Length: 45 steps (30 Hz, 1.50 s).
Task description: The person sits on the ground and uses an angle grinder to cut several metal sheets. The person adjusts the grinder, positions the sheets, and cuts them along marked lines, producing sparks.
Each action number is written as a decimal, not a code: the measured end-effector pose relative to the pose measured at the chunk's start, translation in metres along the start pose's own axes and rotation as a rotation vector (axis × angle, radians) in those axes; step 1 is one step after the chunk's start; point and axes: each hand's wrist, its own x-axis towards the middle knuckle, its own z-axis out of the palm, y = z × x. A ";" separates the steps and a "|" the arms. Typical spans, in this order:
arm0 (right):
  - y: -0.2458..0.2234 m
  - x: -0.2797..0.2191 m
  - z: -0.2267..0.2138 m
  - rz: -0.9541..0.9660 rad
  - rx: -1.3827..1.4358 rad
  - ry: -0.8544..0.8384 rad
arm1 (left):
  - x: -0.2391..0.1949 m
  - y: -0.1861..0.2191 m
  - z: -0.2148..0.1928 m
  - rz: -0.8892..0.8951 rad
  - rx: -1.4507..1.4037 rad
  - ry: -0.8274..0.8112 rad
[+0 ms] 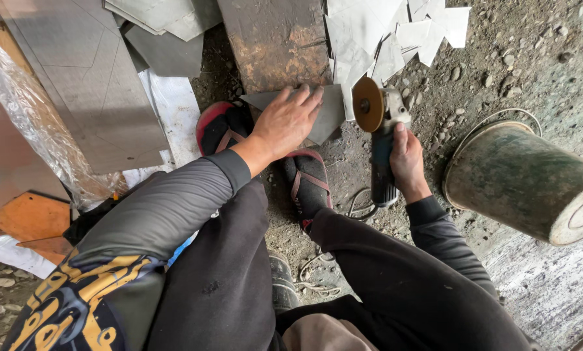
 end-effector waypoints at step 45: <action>0.015 -0.033 -0.007 0.147 0.317 0.036 | 0.011 0.012 -0.003 -0.167 -0.275 -0.164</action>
